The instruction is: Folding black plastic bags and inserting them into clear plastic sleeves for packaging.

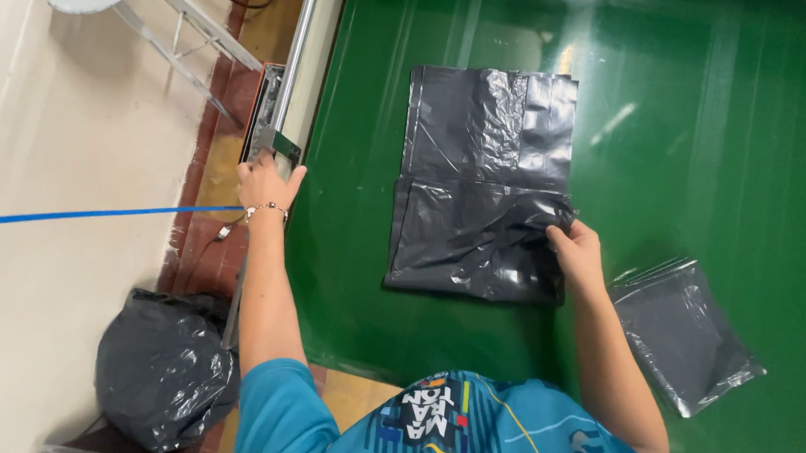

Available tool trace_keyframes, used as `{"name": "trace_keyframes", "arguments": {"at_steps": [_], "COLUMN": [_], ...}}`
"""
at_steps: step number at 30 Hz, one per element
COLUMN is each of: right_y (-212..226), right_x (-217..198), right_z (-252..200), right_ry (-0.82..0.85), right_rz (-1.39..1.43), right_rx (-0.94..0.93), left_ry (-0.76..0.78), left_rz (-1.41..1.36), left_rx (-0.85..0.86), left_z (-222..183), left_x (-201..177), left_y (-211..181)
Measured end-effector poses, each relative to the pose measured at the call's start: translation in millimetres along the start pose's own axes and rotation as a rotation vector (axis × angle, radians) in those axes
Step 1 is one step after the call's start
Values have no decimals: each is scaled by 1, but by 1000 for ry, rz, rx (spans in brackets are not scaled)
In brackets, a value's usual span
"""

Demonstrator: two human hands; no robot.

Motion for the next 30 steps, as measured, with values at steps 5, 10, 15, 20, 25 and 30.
{"name": "trace_keyframes", "arguments": {"at_steps": [5, 10, 15, 20, 25, 30], "right_y": [-41, -94, -95, -112, -74, -62], "right_x": [-9, -17, -8, -5, 12, 15], "right_z": [28, 56, 60, 71, 60, 56], "right_ry": [39, 34, 54, 117, 158, 137], "right_rz": [-23, -130, 67, 29, 234, 414], "right_rx": [-15, 1, 163, 180, 280, 310], "left_ry": [-203, -648, -234, -56, -14, 96], "left_rz": [-95, -337, -323, -229, -248, -208], "left_rx": [-46, 673, 1242, 1276, 1260, 1264], "left_z": [-62, -209, -286, -291, -286, -282], "left_x": [-33, -25, 8, 24, 28, 23], "left_y": [-48, -245, -346, -348, -351, -353]}}
Point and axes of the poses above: each hand's wrist, its own z-axis towards the middle knuckle, its own x-axis out of the palm, y = z × x, the point moved 4 cm from there along z, towards the middle knuckle, and after that the axes turned 3 degrees about z, right-handed, at the moved point
